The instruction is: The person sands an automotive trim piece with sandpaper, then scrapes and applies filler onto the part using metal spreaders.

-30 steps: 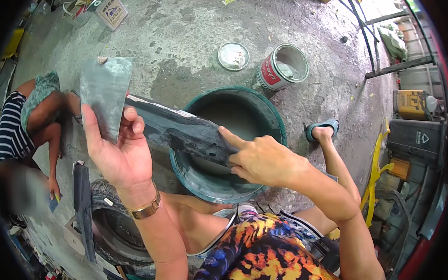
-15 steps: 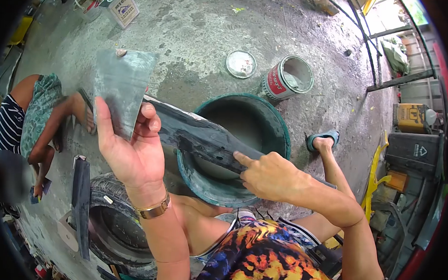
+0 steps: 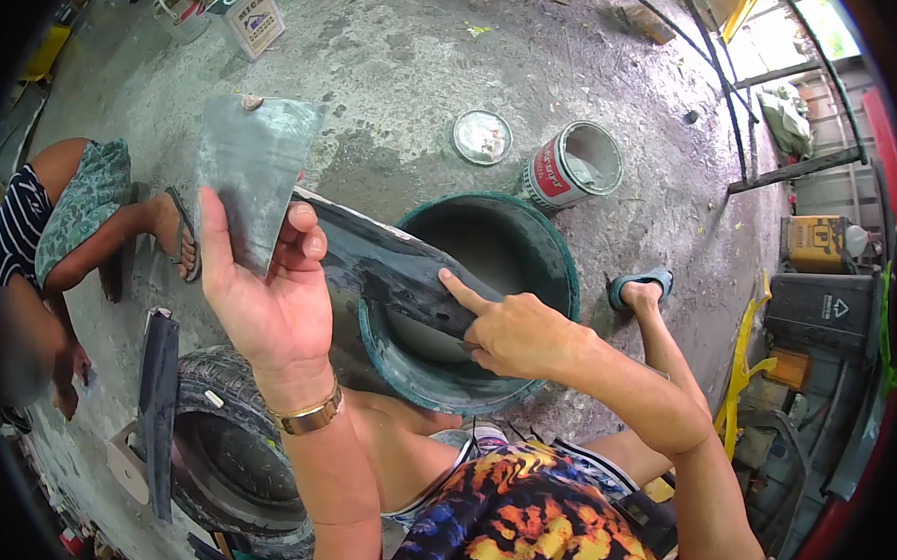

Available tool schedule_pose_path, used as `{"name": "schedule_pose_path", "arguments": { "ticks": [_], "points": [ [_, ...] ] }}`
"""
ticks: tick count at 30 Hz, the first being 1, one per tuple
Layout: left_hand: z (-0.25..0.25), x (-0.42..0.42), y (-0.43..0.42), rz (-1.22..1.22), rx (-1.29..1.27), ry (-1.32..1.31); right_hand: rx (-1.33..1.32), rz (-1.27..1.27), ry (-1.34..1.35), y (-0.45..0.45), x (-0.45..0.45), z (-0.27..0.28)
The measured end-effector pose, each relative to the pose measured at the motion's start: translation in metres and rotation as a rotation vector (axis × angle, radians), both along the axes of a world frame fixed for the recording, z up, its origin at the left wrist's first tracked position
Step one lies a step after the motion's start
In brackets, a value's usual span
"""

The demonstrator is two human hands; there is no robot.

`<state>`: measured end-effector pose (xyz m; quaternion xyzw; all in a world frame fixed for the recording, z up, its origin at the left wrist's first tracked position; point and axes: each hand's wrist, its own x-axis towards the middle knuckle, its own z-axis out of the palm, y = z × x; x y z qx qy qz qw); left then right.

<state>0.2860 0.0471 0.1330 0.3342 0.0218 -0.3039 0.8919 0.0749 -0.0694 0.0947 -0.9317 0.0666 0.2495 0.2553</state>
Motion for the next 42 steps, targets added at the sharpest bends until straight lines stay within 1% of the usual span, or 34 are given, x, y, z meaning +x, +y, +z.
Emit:
{"name": "schedule_pose_path", "arguments": {
  "ticks": [5, 9, 12, 15, 18, 21, 24, 27, 29, 30, 31, 33, 36, 39, 40, 42],
  "points": [
    [0.001, 0.0, 0.0, -0.018, -0.023, -0.018, -0.098, -0.019, 0.058, 0.016, -0.04, 0.008],
    [0.004, -0.003, 0.001, -0.036, -0.022, 0.002, -0.133, -0.085, 0.067, 0.019, -0.049, 0.022],
    [0.005, -0.006, -0.002, -0.046, -0.009, 0.0, -0.053, -0.2, -0.117, 0.022, -0.025, 0.017],
    [0.007, -0.008, -0.003, -0.043, 0.002, -0.003, -0.008, -0.204, -0.082, 0.017, -0.005, -0.008],
    [0.005, -0.01, -0.002, -0.045, -0.007, -0.003, -0.045, -0.186, -0.052, 0.019, -0.004, -0.013],
    [0.003, -0.008, -0.003, -0.045, 0.007, -0.003, -0.103, -0.19, 0.023, 0.024, -0.007, -0.013],
    [0.001, -0.008, -0.004, -0.045, 0.011, 0.0, -0.128, -0.198, 0.042, 0.028, -0.014, -0.013],
    [-0.002, -0.006, -0.006, -0.058, -0.002, -0.012, -0.085, -0.21, 0.014, 0.028, -0.026, -0.009],
    [-0.009, -0.001, -0.003, -0.09, -0.024, -0.039, -0.121, -0.216, 0.083, 0.032, -0.034, -0.009],
    [-0.013, 0.003, -0.001, -0.125, -0.076, -0.027, -0.136, -0.229, 0.126, 0.036, -0.042, -0.009],
    [-0.011, 0.003, 0.0, -0.112, -0.044, -0.039, -0.14, -0.253, 0.126, 0.039, -0.051, -0.008],
    [-0.015, 0.01, 0.002, -0.154, -0.064, -0.056, -0.15, -0.291, 0.117, 0.044, -0.066, -0.004],
    [-0.015, 0.01, 0.0, -0.126, -0.018, -0.03, -0.112, -0.388, 0.105, 0.046, -0.09, 0.005],
    [-0.013, 0.01, -0.003, -0.119, -0.005, -0.029, -0.059, -0.496, 0.036, 0.045, -0.12, 0.012],
    [-0.014, 0.011, -0.003, -0.126, -0.009, -0.026, -0.029, -0.525, 0.061, 0.044, -0.129, 0.016],
    [-0.014, 0.011, -0.004, -0.142, -0.017, -0.032, 0.092, -0.584, 0.024, 0.04, -0.15, 0.024]
  ]
}}
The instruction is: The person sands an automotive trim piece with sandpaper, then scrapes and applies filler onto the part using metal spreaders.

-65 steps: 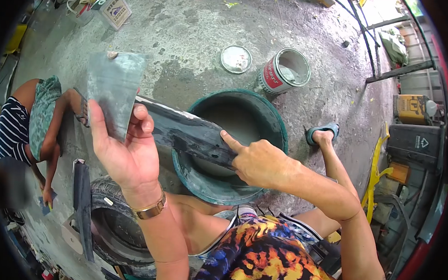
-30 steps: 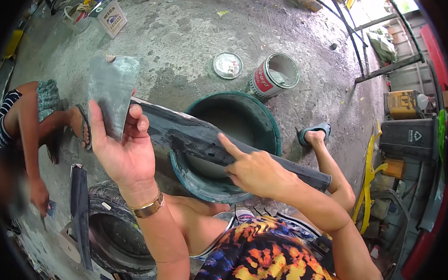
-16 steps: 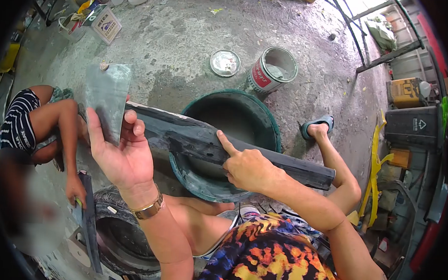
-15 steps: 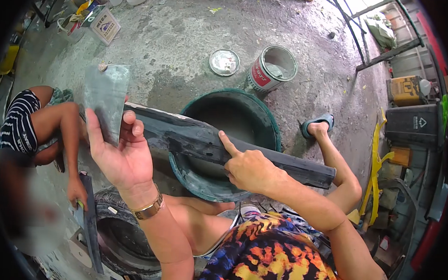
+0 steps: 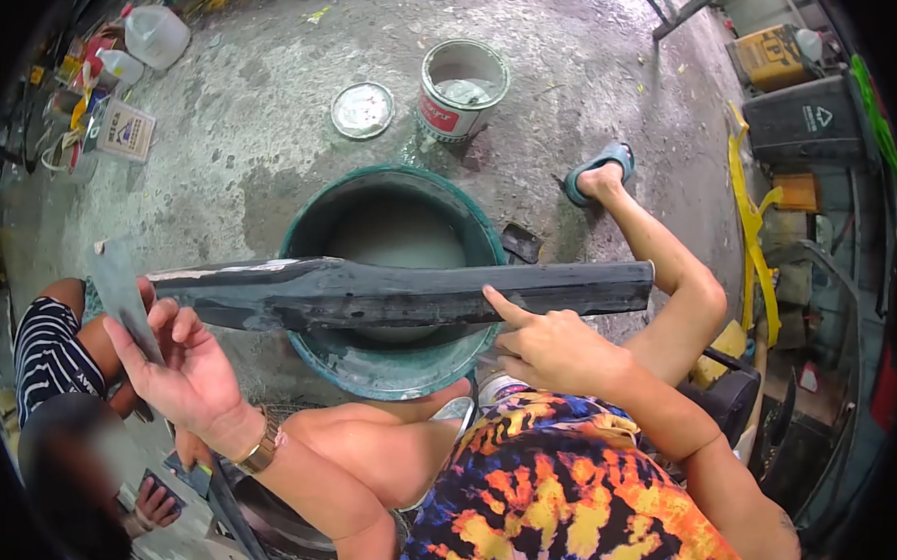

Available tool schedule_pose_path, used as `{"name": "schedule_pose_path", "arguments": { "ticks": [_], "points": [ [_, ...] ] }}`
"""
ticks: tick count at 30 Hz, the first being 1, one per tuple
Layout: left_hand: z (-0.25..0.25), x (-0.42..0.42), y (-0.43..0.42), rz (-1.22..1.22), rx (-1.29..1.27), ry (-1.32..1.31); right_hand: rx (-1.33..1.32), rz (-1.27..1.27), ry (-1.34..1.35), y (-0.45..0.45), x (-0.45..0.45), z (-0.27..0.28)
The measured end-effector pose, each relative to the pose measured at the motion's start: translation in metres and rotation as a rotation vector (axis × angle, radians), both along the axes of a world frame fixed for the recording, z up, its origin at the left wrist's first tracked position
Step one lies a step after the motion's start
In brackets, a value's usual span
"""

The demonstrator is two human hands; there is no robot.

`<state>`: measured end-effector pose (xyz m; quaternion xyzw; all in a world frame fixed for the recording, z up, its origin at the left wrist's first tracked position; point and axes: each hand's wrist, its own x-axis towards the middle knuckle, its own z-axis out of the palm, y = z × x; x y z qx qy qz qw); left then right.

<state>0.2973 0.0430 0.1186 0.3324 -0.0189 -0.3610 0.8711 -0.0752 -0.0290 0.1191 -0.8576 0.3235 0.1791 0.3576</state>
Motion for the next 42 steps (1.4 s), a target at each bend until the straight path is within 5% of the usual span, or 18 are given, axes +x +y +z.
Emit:
{"name": "schedule_pose_path", "arguments": {
  "ticks": [10, 19, 26, 29, 35, 37, 42],
  "points": [
    [-0.004, -0.024, -0.008, -0.134, 0.066, -0.057, 0.545, -0.43, -0.295, 0.013, -0.071, -0.018],
    [-0.019, -0.106, -0.029, -0.39, 0.545, -0.398, 0.987, -0.739, -0.665, 0.008, -0.088, -0.036],
    [-0.043, -0.124, -0.042, -0.516, 0.528, -0.511, 1.013, -0.874, -0.576, 0.006, -0.106, -0.039],
    [-0.043, -0.136, -0.047, -0.538, 0.519, -0.589, 1.106, -0.852, -0.813, 0.01, -0.105, -0.05],
    [-0.074, -0.163, -0.066, -0.469, 0.577, -0.834, 0.993, -1.175, -0.553, 0.044, -0.099, -0.058],
    [-0.087, -0.176, -0.075, -0.434, 0.497, -0.812, 0.599, -0.965, -0.676, 0.057, -0.086, -0.071],
    [-0.096, -0.17, -0.07, -0.362, 0.443, -0.766, 0.135, -0.576, -0.367, 0.013, -0.036, -0.023]
  ]
}}
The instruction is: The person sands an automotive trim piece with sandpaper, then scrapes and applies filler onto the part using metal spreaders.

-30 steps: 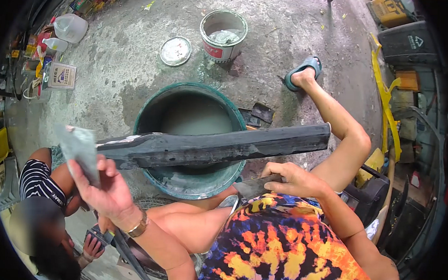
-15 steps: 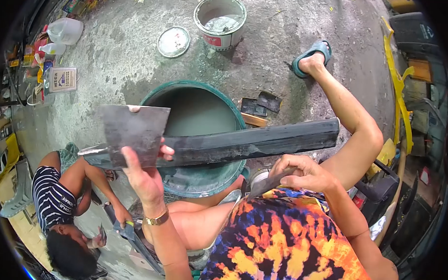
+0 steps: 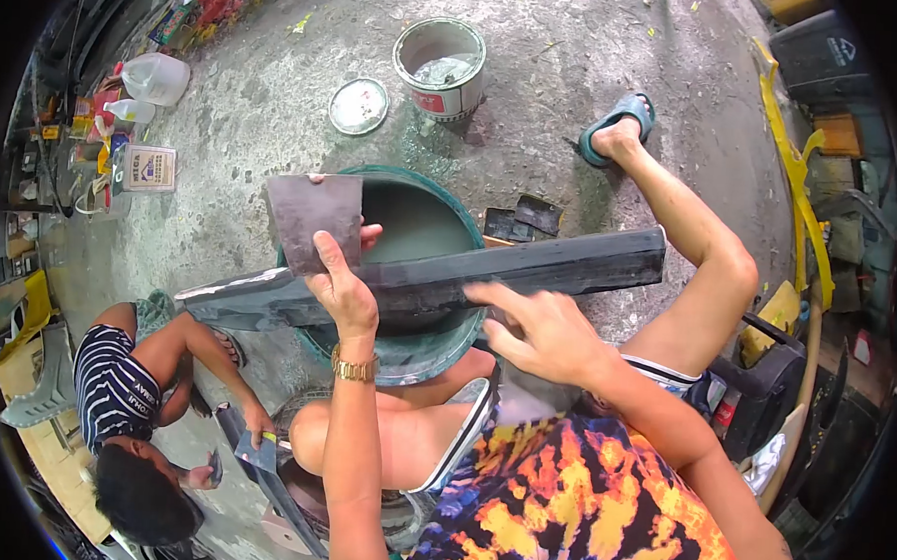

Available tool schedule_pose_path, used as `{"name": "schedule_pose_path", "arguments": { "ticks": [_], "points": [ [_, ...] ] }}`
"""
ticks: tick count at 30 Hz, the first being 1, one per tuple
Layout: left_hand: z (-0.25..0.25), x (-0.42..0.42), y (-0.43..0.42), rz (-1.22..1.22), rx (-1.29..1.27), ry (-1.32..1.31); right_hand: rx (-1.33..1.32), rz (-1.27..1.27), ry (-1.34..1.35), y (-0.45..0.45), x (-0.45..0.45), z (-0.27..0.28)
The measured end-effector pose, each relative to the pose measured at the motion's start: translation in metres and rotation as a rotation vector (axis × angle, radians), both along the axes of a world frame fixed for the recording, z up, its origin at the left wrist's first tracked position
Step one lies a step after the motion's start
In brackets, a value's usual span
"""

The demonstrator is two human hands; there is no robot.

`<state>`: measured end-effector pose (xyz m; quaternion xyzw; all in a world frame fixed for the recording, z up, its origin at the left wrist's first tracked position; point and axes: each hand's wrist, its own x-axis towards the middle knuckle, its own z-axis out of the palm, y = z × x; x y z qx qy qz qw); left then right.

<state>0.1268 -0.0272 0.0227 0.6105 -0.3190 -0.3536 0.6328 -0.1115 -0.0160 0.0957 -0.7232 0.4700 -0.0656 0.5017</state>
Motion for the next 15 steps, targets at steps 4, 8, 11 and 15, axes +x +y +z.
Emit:
{"name": "schedule_pose_path", "arguments": {
  "ticks": [4, 8, 11, 15],
  "points": [
    [-0.025, 0.003, -0.003, 0.084, -0.069, -0.137, -0.11, 0.222, 0.301, -0.028, 0.038, -0.008],
    [-0.036, 0.007, -0.001, 0.177, -0.071, -0.177, -0.167, 0.217, 0.274, -0.026, 0.067, -0.016],
    [-0.039, 0.009, 0.0, 0.216, -0.05, -0.153, -0.179, 0.182, 0.191, -0.023, 0.096, -0.029],
    [-0.047, 0.013, 0.003, 0.233, -0.008, -0.079, -0.142, 0.199, 0.184, -0.021, 0.128, -0.032]
  ]
}}
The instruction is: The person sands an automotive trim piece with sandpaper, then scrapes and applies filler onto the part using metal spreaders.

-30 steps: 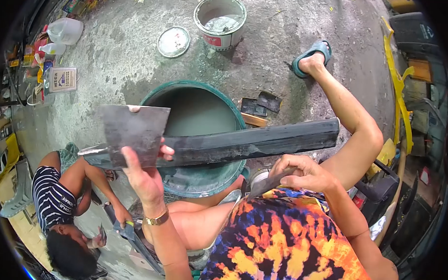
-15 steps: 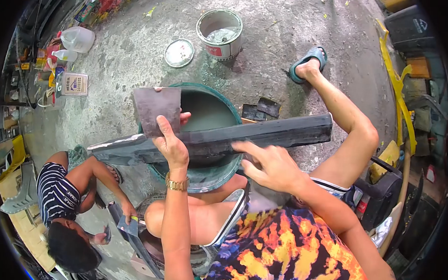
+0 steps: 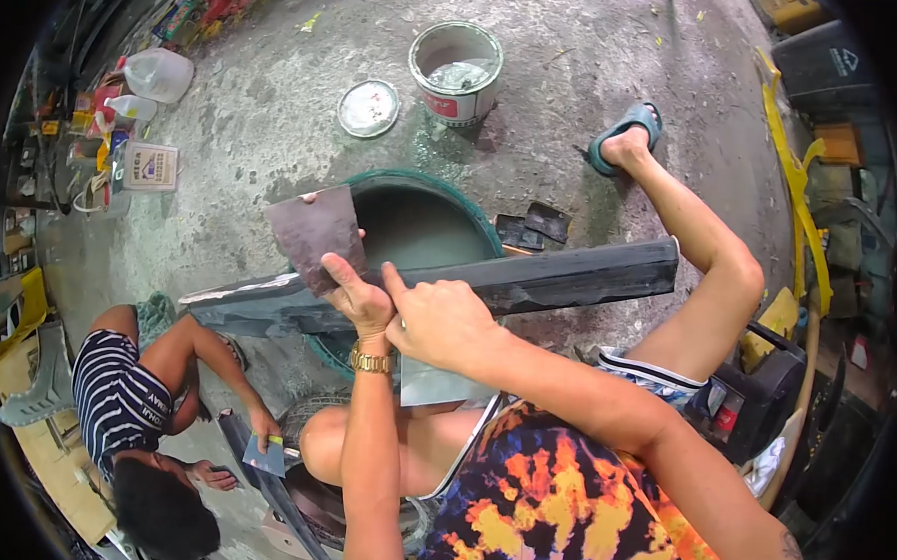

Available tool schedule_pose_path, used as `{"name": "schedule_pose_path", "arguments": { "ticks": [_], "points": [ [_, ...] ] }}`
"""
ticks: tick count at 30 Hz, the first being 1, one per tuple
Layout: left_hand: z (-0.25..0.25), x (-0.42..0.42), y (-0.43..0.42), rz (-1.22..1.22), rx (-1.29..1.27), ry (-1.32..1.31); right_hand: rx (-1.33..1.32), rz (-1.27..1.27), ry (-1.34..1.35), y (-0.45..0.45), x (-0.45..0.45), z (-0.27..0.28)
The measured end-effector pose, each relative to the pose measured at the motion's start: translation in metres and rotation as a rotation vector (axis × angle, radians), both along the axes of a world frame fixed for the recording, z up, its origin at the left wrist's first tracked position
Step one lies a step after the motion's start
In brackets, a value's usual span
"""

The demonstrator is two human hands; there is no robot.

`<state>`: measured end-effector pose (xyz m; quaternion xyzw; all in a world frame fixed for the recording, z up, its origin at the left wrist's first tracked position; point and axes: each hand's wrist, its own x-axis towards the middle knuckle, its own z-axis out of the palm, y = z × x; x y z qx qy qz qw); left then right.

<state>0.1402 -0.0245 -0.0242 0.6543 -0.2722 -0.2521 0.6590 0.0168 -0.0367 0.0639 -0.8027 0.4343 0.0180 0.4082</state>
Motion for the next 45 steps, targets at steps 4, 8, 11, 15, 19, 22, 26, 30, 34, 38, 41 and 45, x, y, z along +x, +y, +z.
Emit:
{"name": "schedule_pose_path", "arguments": {
  "ticks": [4, 8, 11, 15, 19, 22, 26, 30, 34, 38, 41, 45],
  "points": [
    [0.008, -0.001, -0.001, -0.002, -0.003, -0.023, -0.009, 0.003, 0.068, 0.002, -0.025, 0.005],
    [0.013, -0.005, -0.002, -0.024, -0.015, -0.003, -0.054, 0.003, 0.16, -0.005, -0.059, 0.012],
    [0.015, -0.006, -0.003, -0.032, -0.031, 0.009, 0.029, 0.065, 0.268, -0.016, -0.067, 0.025],
    [0.014, -0.004, -0.003, -0.023, -0.04, 0.024, 0.002, 0.104, 0.341, -0.023, -0.087, 0.036],
    [0.015, -0.003, -0.002, -0.04, -0.003, 0.011, -0.019, 0.116, 0.297, -0.036, -0.084, 0.05],
    [0.013, -0.004, -0.002, -0.04, 0.008, 0.042, -0.047, 0.153, 0.224, -0.031, -0.055, 0.03],
    [0.008, -0.001, -0.003, -0.028, 0.0, -0.002, -0.077, 0.068, 0.182, -0.012, -0.053, 0.002],
    [0.007, -0.001, -0.003, -0.021, 0.004, -0.043, -0.011, -0.008, 0.28, -0.013, -0.09, 0.021],
    [0.005, 0.001, -0.002, -0.028, 0.024, -0.061, -0.048, -0.038, 0.387, -0.009, -0.129, 0.032],
    [0.01, -0.004, -0.004, -0.006, 0.024, -0.039, -0.06, -0.083, 0.492, -0.009, -0.167, 0.049],
    [0.009, -0.002, -0.004, -0.005, 0.018, -0.061, -0.187, -0.107, 0.47, -0.008, -0.179, 0.048],
    [0.008, -0.001, -0.005, -0.009, 0.01, -0.082, 0.038, -0.073, 0.269, -0.001, -0.111, 0.044]
  ]
}}
